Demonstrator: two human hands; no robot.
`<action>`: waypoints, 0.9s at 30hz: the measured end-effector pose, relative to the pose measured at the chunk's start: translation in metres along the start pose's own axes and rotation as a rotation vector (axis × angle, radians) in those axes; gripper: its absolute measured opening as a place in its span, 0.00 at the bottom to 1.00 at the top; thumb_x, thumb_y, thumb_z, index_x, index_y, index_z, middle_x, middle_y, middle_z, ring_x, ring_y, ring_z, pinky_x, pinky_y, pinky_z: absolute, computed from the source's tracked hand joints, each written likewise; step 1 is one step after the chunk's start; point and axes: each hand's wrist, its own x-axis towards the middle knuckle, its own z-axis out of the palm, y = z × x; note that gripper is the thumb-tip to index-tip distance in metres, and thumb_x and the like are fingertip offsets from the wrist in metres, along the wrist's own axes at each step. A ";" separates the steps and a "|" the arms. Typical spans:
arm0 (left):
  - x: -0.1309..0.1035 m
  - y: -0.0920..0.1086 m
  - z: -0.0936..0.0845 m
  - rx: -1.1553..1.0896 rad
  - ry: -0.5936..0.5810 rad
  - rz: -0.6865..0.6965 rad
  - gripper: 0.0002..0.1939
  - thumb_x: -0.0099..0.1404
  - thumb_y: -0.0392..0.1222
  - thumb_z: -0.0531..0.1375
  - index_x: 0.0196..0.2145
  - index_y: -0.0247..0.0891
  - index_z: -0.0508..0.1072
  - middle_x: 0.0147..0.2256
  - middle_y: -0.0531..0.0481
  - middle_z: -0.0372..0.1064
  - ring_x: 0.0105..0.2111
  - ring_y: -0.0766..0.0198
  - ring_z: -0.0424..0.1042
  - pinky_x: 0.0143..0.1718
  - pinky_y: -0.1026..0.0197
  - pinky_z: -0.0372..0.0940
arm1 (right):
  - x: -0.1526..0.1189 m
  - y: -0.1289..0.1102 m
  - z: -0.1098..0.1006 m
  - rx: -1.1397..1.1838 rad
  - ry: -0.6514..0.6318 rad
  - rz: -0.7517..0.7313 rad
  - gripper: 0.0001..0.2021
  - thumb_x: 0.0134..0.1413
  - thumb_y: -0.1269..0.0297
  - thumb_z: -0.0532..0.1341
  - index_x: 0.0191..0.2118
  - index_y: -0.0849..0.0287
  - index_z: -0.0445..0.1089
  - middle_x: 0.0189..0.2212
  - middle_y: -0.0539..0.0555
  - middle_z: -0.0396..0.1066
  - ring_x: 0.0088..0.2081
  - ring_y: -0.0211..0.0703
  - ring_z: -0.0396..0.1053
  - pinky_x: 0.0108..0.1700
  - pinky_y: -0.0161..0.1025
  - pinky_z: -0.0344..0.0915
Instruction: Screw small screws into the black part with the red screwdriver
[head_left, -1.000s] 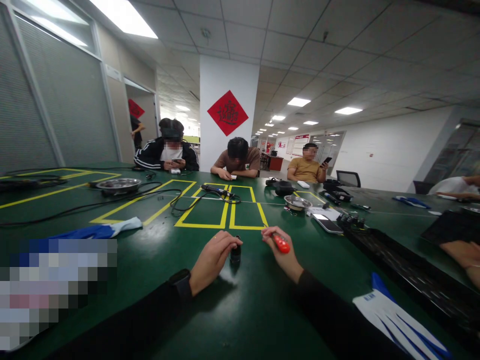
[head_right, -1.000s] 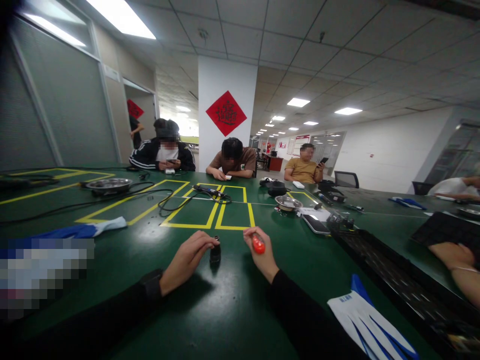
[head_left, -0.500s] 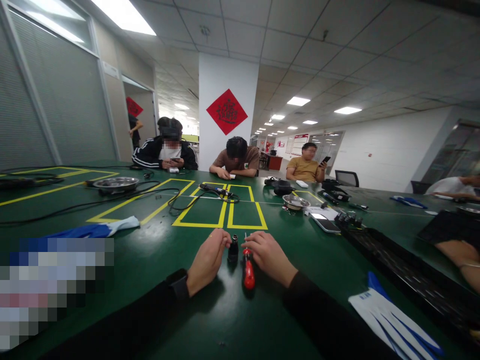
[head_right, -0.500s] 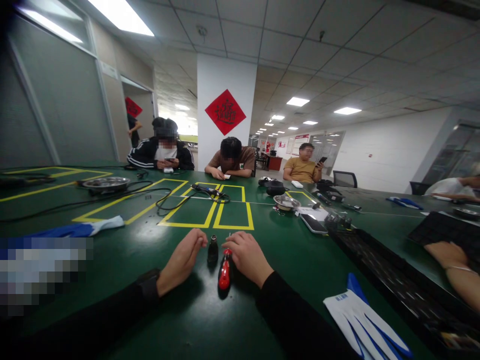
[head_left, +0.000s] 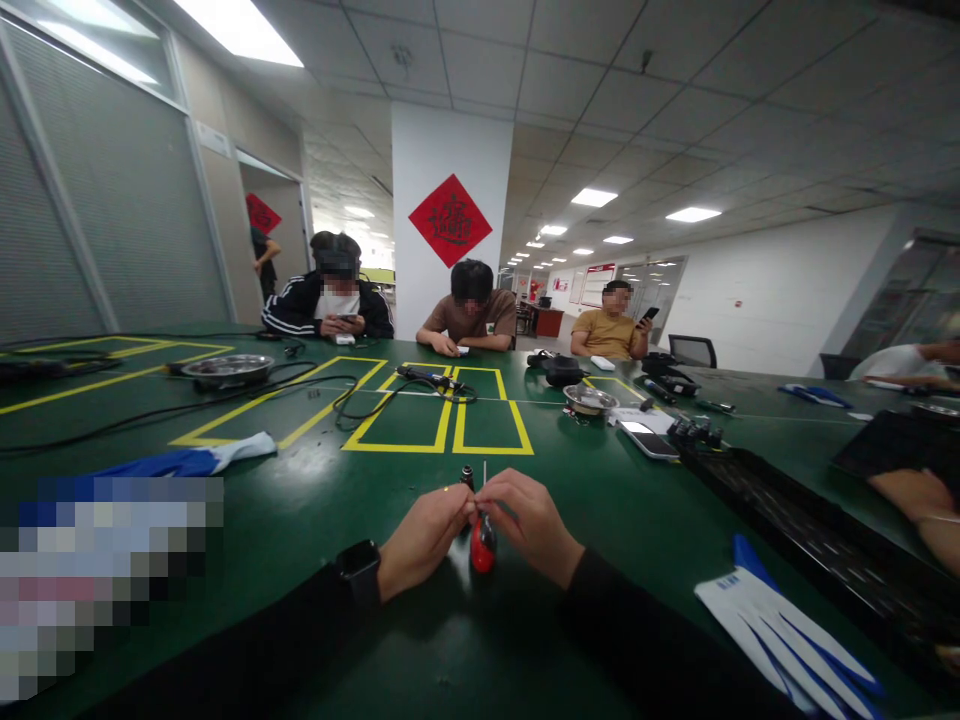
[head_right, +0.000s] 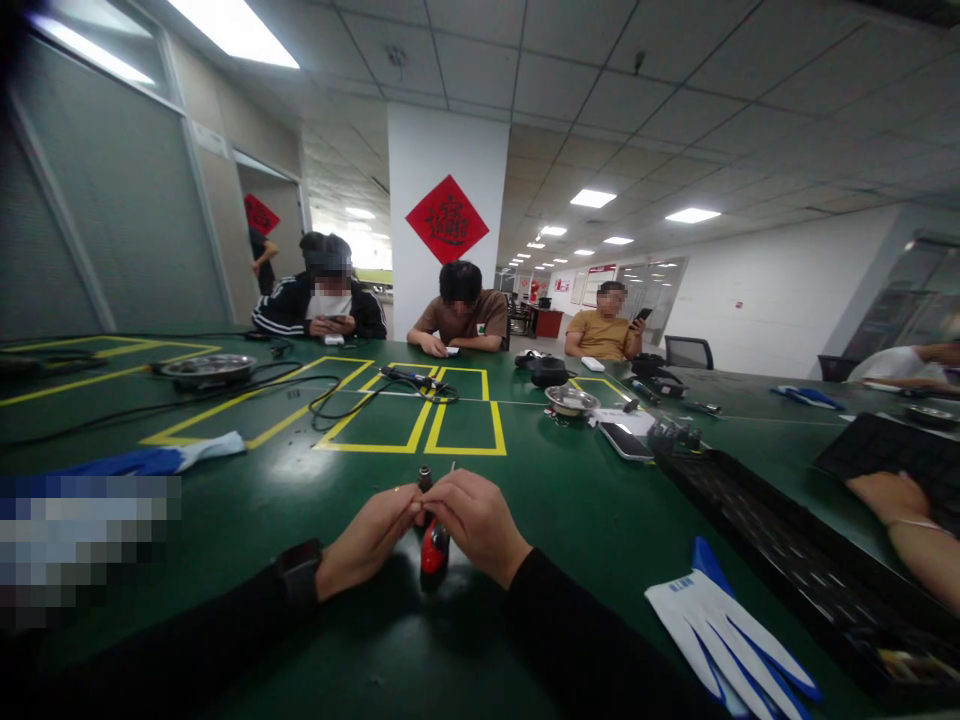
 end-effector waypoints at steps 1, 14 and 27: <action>0.000 0.000 0.000 -0.005 -0.011 0.001 0.17 0.69 0.44 0.39 0.28 0.38 0.60 0.27 0.52 0.59 0.28 0.65 0.60 0.32 0.63 0.57 | 0.000 0.001 -0.001 0.006 -0.005 -0.006 0.07 0.58 0.67 0.53 0.38 0.56 0.67 0.34 0.55 0.69 0.38 0.42 0.66 0.42 0.41 0.64; 0.000 0.004 -0.004 0.019 0.006 0.024 0.16 0.68 0.42 0.40 0.25 0.38 0.59 0.24 0.53 0.57 0.26 0.67 0.59 0.30 0.64 0.56 | 0.003 -0.002 0.004 0.004 -0.066 0.058 0.04 0.58 0.69 0.52 0.37 0.58 0.62 0.34 0.54 0.67 0.36 0.41 0.66 0.40 0.38 0.62; 0.009 -0.021 -0.009 -0.178 0.016 -0.174 0.23 0.54 0.37 0.60 0.49 0.38 0.63 0.46 0.45 0.66 0.45 0.56 0.66 0.49 0.52 0.60 | 0.003 0.012 0.006 -0.348 -0.214 0.102 0.03 0.57 0.70 0.54 0.35 0.59 0.64 0.32 0.53 0.68 0.34 0.41 0.65 0.38 0.36 0.59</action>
